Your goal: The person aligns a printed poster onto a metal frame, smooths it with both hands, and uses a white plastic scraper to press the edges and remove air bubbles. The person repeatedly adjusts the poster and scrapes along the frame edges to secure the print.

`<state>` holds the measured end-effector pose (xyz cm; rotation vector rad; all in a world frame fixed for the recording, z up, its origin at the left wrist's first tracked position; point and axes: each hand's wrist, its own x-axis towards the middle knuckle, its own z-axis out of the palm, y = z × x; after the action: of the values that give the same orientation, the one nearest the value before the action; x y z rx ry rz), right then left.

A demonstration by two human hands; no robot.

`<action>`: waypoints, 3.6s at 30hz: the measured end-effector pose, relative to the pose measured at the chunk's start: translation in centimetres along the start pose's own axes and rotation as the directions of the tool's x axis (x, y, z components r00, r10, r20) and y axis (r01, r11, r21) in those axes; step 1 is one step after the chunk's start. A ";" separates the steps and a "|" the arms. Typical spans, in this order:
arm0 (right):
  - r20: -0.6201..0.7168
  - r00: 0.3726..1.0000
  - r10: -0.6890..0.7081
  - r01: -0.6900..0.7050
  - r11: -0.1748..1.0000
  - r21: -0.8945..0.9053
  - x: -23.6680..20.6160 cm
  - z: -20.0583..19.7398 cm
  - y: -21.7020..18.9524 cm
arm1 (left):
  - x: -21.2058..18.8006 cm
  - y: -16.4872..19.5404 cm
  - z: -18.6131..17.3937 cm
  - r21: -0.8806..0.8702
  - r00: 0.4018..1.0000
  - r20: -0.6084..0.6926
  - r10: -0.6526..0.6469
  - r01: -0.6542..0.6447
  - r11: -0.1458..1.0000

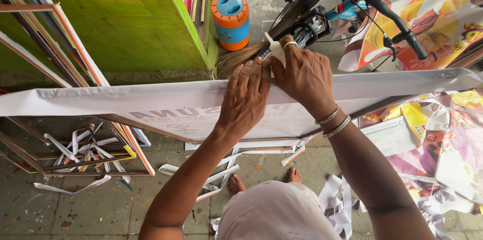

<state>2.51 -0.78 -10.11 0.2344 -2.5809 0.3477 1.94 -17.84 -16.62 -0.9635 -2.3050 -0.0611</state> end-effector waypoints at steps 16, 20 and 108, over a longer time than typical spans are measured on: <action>0.084 0.988 0.132 -0.132 0.991 -0.008 -0.4 2.5 2.1 | -0.6 -0.5 1.9 0.133 0.952 -0.300 0.056 -0.017 0.991; 0.073 0.991 0.109 -0.108 0.994 -0.014 -0.1 2.0 1.6 | -0.7 -0.6 1.7 0.095 0.954 -0.298 0.041 -0.013 0.995; 0.003 1.000 -0.001 0.001 1.000 -0.004 -1.1 2.1 1.7 | -4.2 -2.4 -0.1 -0.165 0.977 -0.084 -0.195 0.179 0.970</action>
<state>2.06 0.39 -12.75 0.2348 -2.5842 0.3425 2.66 -22.27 -18.50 -0.7957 -2.3183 -0.3659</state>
